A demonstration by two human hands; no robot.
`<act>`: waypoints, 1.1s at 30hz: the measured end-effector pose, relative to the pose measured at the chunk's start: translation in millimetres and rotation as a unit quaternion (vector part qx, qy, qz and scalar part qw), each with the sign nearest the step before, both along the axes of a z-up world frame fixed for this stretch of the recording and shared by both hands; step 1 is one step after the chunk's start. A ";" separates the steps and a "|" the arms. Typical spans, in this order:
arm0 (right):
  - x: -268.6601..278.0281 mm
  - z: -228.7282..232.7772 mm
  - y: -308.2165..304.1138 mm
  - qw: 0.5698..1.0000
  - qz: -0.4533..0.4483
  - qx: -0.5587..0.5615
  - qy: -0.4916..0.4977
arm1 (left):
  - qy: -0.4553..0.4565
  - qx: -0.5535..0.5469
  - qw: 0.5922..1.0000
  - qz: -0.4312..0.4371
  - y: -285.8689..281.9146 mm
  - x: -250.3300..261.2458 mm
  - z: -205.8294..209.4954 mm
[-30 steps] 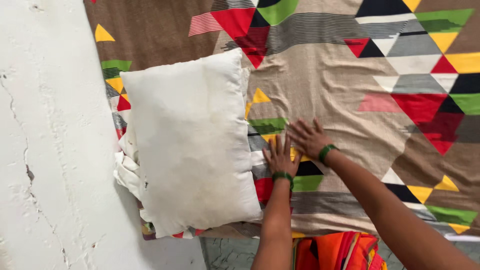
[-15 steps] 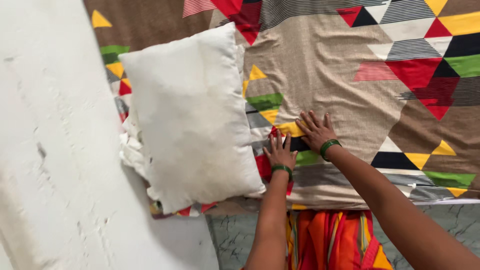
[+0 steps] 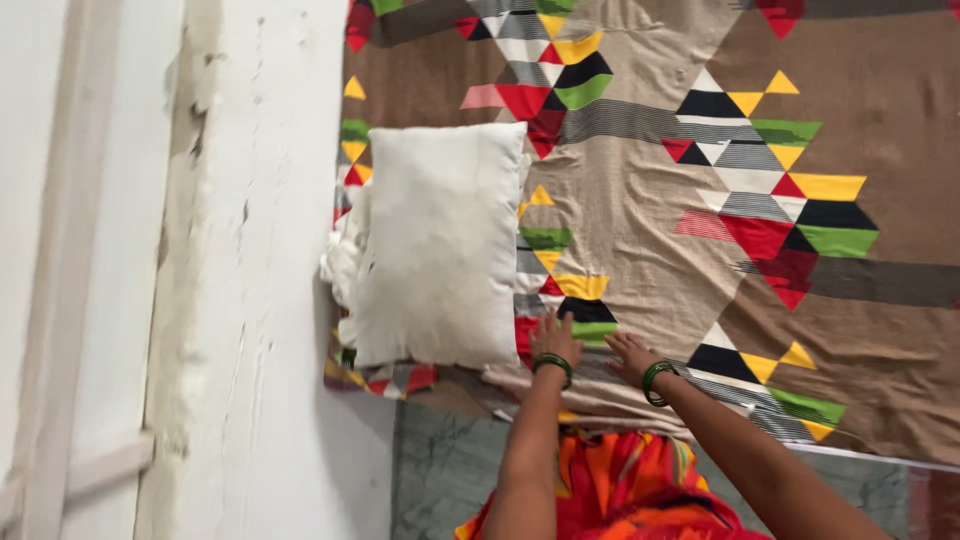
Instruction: The person smooths a patterned bedspread by hand and سپس puts white pillowcases onto pillows on the bed.
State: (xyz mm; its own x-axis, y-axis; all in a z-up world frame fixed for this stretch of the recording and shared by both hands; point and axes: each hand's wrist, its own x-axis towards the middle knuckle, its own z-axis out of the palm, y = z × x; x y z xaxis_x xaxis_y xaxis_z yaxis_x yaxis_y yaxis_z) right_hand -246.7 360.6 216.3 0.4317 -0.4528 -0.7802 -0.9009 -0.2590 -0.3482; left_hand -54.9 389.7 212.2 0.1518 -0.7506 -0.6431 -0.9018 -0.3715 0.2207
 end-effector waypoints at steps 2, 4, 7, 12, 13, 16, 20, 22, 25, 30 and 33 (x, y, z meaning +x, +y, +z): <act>-12.0 21.6 4.2 0.999 -0.012 -0.011 -0.029 | -0.018 0.003 0.999 0.051 13.8 12.9 17.5; -20.5 37.5 2.9 0.999 -0.008 -0.017 -0.047 | -0.023 0.022 0.994 0.102 32.3 28.4 31.1; -28.1 57.4 -8.3 0.987 -0.006 -0.082 -0.135 | -0.029 -0.002 0.986 0.163 44.8 54.7 46.0; -32.3 84.2 -24.0 0.987 -0.070 -0.060 -0.133 | -0.069 -0.036 0.976 0.201 54.5 119.0 59.4; -31.0 89.5 -28.8 0.986 -0.084 -0.079 -0.118 | -0.069 -0.036 0.976 0.201 53.5 138.0 61.6; -17.7 100.2 -21.3 0.982 -0.130 -0.096 -0.100 | -0.073 -0.004 0.968 0.240 59.0 199.7 66.4; 13.6 112.3 3.6 0.970 -0.220 -0.072 -0.069 | -0.100 -0.012 0.964 0.245 55.1 286.5 72.1; 37.3 114.1 17.6 0.938 -0.329 -0.038 -0.105 | -0.123 -0.017 0.963 0.238 57.0 324.4 74.8; 79.5 113.8 45.2 0.912 -0.381 0.003 -0.151 | -0.103 0.018 0.956 0.275 67.3 371.1 74.7; 148.9 110.9 69.4 0.924 -0.344 0.021 -0.167 | 0.025 0.032 0.946 0.320 64.4 395.2 64.4; 187.7 103.6 63.7 0.901 -0.348 0.068 -0.252 | 0.021 -0.003 0.939 0.343 53.2 385.2 57.3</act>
